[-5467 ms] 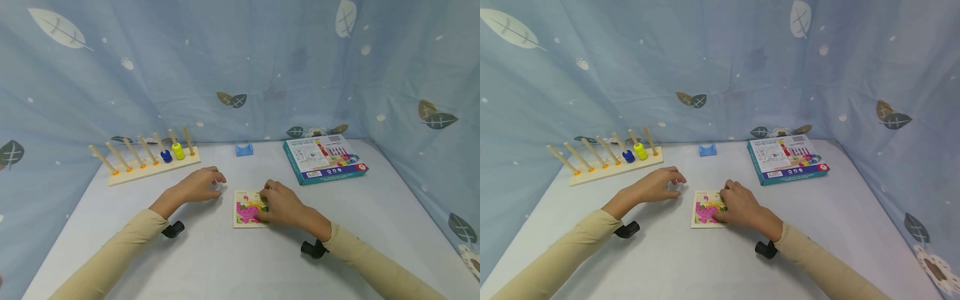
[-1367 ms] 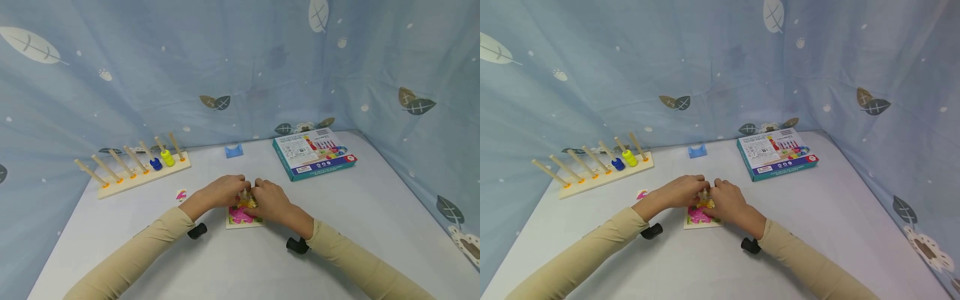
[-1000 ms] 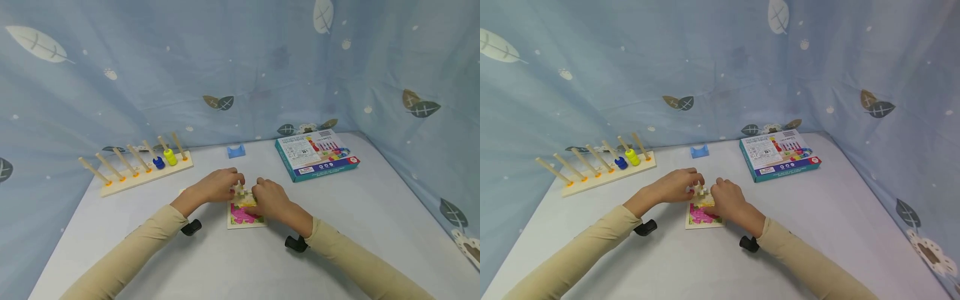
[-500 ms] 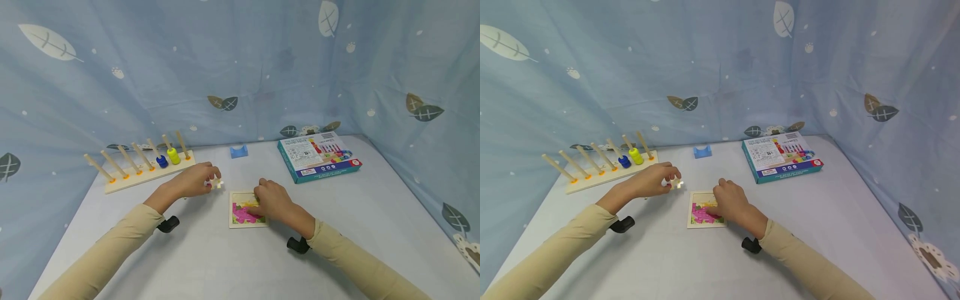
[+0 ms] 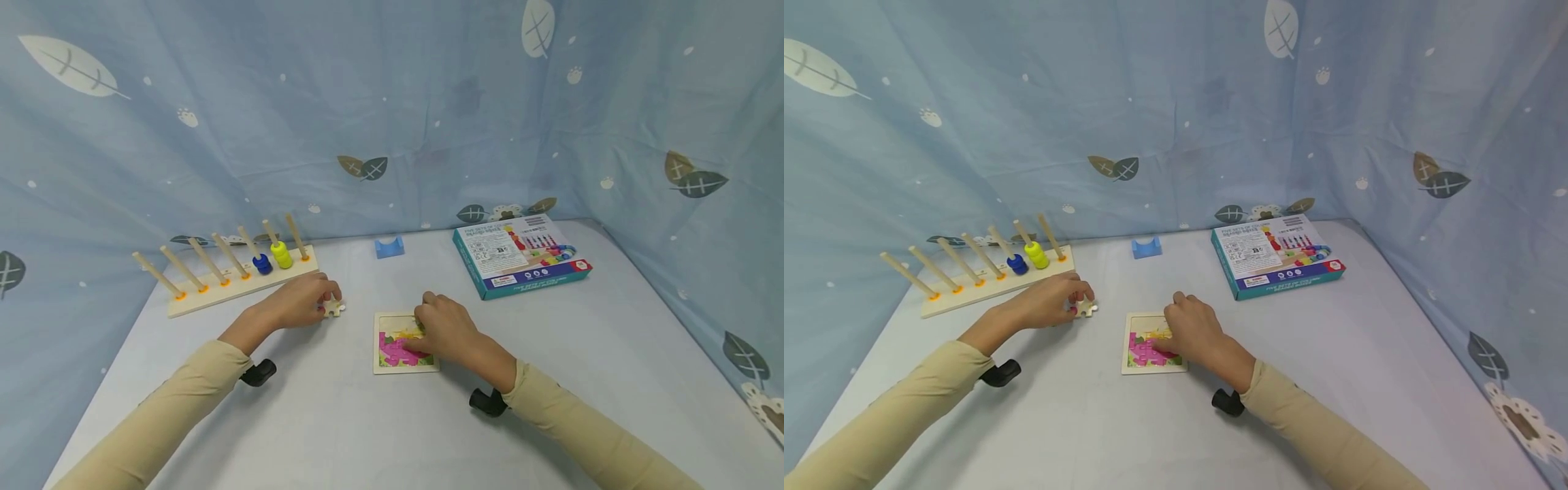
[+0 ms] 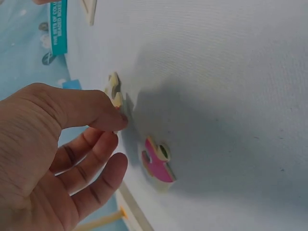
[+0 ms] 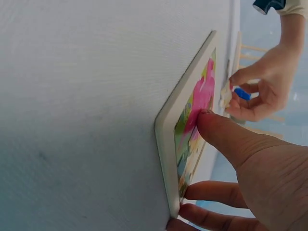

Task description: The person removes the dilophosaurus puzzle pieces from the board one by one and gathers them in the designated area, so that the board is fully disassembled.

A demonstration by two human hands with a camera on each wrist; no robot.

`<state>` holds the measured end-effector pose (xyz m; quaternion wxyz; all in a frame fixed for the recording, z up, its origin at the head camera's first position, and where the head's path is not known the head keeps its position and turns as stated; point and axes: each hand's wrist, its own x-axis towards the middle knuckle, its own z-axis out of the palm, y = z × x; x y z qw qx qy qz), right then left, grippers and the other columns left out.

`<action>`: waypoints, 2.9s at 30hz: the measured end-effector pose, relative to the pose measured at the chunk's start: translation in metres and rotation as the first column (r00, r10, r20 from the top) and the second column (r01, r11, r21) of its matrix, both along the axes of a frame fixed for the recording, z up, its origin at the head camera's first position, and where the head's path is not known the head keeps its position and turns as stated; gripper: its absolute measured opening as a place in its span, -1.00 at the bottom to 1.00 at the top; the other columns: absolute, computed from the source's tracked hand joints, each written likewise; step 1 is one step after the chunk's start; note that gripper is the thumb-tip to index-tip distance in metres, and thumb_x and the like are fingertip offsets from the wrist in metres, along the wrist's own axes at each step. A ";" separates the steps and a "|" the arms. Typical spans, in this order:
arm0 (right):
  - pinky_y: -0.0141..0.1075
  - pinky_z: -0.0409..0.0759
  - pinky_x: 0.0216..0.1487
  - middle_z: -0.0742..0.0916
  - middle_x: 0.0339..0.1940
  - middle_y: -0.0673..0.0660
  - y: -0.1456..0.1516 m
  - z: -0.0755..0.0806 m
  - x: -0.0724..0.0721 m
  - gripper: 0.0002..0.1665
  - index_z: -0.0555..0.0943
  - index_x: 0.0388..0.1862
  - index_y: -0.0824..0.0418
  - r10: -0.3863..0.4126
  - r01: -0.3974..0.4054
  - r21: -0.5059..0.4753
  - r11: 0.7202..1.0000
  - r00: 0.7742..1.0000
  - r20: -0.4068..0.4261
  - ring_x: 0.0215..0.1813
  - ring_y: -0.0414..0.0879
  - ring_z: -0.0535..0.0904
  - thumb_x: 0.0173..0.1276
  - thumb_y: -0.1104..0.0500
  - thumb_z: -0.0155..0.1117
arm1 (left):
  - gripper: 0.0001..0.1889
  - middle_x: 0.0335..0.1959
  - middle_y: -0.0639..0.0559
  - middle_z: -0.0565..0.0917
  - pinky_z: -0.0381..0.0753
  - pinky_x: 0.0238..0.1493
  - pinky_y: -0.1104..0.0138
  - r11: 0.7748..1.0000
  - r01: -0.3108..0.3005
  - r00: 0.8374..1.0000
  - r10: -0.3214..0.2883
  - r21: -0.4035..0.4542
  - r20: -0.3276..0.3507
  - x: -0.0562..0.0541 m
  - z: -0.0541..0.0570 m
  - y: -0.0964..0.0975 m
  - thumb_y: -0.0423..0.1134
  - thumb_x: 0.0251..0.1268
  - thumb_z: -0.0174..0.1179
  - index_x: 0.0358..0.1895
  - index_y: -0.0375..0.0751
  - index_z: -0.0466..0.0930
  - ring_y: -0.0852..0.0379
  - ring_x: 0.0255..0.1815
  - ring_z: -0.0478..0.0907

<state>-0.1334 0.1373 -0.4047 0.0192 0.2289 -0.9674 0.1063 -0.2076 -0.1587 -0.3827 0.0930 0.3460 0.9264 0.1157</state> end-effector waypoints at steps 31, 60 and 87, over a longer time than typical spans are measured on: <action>-0.22 0.57 -0.14 0.62 -0.02 0.10 0.019 -0.006 0.011 -0.22 0.72 0.06 0.23 -0.004 0.014 -0.161 0.987 0.998 0.059 -0.13 -0.07 0.54 0.00 -0.28 0.57 | -0.64 -0.08 -0.03 0.60 0.58 -0.14 0.19 0.998 0.038 0.999 -0.038 -0.041 0.010 0.019 0.016 0.034 -0.33 0.16 0.34 0.06 -0.14 0.66 0.10 -0.12 0.58; -0.09 0.51 0.03 0.59 -0.02 0.11 0.031 -0.007 0.009 -0.04 0.66 0.12 0.22 0.043 -0.040 -0.057 0.998 0.998 0.054 -0.02 0.01 0.46 -0.11 -0.41 0.56 | -0.74 -0.17 0.09 0.61 0.56 -0.14 0.29 0.982 0.191 0.982 -0.191 0.011 0.006 0.004 -0.012 0.123 -0.18 0.23 0.33 -0.02 -0.07 0.69 0.20 -0.19 0.55; -0.10 0.48 0.00 0.59 -0.05 0.09 0.033 -0.010 0.012 -0.09 0.68 0.07 0.23 0.044 -0.039 -0.094 0.995 0.998 0.051 -0.02 0.00 0.45 -0.11 -0.37 0.59 | -0.81 -0.30 0.11 0.61 0.55 -0.23 0.31 0.975 0.209 0.971 -0.216 -0.075 -0.100 0.011 -0.020 0.139 -0.17 0.23 0.30 -0.13 -0.08 0.72 0.22 -0.34 0.53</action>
